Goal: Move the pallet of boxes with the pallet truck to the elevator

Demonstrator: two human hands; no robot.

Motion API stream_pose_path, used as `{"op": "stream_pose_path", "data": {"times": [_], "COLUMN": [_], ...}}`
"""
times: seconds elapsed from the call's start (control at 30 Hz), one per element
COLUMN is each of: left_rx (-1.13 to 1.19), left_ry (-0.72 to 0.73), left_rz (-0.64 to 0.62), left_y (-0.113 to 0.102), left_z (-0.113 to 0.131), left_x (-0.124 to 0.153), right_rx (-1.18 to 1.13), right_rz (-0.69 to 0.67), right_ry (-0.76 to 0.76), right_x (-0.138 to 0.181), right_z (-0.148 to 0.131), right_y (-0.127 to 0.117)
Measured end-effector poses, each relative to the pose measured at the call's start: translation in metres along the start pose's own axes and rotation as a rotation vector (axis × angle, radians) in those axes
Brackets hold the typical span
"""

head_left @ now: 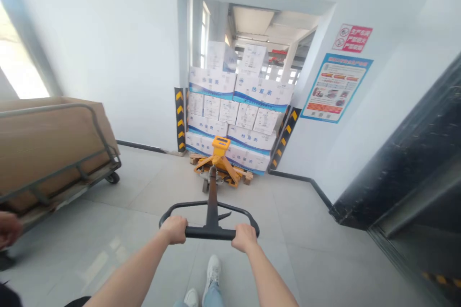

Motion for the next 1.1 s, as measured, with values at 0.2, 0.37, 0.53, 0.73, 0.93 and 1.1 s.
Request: {"op": "stream_pose_path", "data": {"times": [0.2, 0.37, 0.53, 0.73, 0.93, 1.1], "left_rx": [0.043, 0.054, 0.049, 0.063, 0.056, 0.047], "left_ry": [-0.006, -0.004, -0.021, -0.042, -0.032, -0.018], "left_rz": [-0.02, -0.021, -0.007, 0.013, 0.009, 0.055], "left_y": [-0.005, -0.002, 0.007, 0.011, 0.025, 0.053], "left_z": [0.023, 0.026, 0.022, 0.02, 0.019, -0.004], "left_x": [-0.013, -0.012, -0.009, -0.007, 0.003, 0.016], "right_rx": [0.036, 0.019, 0.019, 0.025, 0.021, 0.037], "right_rz": [0.03, 0.053, 0.08, 0.097, 0.059, -0.033], "right_ry": [-0.011, -0.005, -0.009, -0.026, 0.004, 0.021], "right_x": [-0.002, -0.003, -0.007, -0.01, 0.009, 0.04], "right_z": [0.025, 0.027, 0.023, 0.022, 0.016, -0.011], "right_y": [-0.001, 0.004, 0.019, 0.027, 0.026, 0.022]}}
Point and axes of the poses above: each hand's wrist, its own x-axis away from the middle knuckle, its own y-axis out of the palm, z = x × y, the point moved 1 cm from there along -x, towards the middle knuckle, and after that the axes turned 13 degrees about -z, right-handed, at the moved point
